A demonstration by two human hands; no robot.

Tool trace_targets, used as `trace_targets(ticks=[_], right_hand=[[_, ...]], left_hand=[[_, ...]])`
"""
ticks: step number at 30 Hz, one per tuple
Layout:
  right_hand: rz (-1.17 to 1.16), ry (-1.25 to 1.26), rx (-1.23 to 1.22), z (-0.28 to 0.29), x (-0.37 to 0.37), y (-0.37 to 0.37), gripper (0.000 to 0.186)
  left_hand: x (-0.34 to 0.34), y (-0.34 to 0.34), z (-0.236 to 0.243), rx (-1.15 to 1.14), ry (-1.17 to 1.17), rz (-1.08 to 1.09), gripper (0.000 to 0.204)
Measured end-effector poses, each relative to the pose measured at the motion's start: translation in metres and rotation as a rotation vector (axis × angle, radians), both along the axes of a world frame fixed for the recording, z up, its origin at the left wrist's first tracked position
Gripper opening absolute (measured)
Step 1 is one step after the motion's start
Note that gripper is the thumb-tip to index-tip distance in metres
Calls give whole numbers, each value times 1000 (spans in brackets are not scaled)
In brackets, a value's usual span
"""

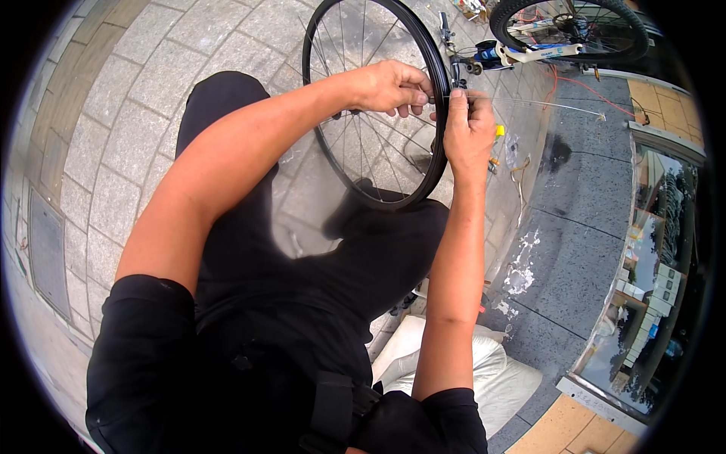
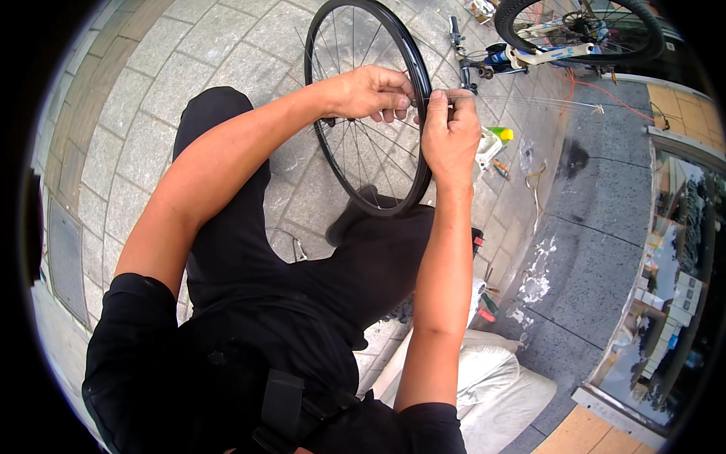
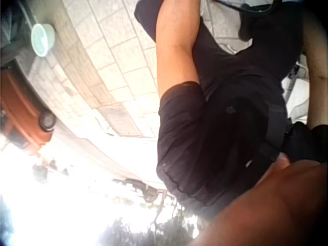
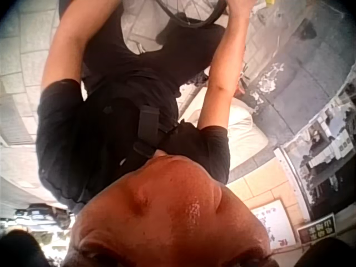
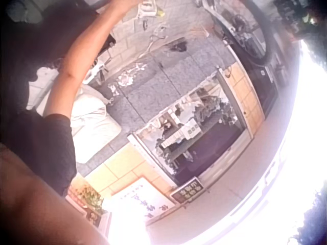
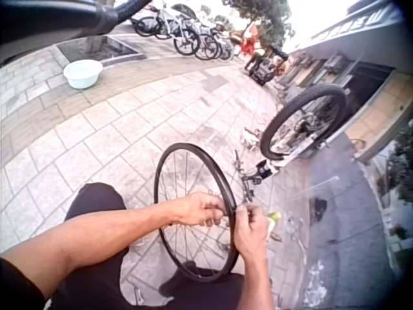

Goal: The person installs and adjusts spokes on a bicycle wheel rim. They repeatedly insert spokes into the hub and rim, then tighten them using a spoke wrench. The work is performed on a tiled sidewalk with tools and a toolbox nearby.

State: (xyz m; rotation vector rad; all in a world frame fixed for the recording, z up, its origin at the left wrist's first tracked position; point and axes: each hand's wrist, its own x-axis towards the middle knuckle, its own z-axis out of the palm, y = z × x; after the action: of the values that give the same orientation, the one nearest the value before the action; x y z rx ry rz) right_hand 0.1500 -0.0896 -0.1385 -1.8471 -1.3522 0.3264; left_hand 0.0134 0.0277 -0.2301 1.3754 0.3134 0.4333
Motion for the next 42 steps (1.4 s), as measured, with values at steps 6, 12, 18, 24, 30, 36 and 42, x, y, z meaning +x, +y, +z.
trace_targets(ticks=[6, 12, 18, 24, 30, 36, 42], right_hand=[[15, -98, -32, -1, 11, 4, 25], [16, -163, -27, 1, 3, 0, 24], [-10, -79, 5, -1, 3, -2, 25], [-38, -155, -30, -1, 15, 1, 25], [-9, -155, -9, 1, 8, 2, 25], [-33, -95, -28, -1, 11, 1, 24], [-57, -111, -49, 8, 6, -4, 25]], left_hand=[[-2, 0, 2, -1, 25, -3, 23], [-3, 0, 0, 7, 10, -10, 23], [0, -10, -12, -10, -75, 92, 23], [18, -33, -18, -203, -162, 259, 17], [30, -36, -30, -457, -403, 189, 24], [29, -41, -29, -558, -467, 163, 25], [32, -44, -20, -442, -319, 216, 21]])
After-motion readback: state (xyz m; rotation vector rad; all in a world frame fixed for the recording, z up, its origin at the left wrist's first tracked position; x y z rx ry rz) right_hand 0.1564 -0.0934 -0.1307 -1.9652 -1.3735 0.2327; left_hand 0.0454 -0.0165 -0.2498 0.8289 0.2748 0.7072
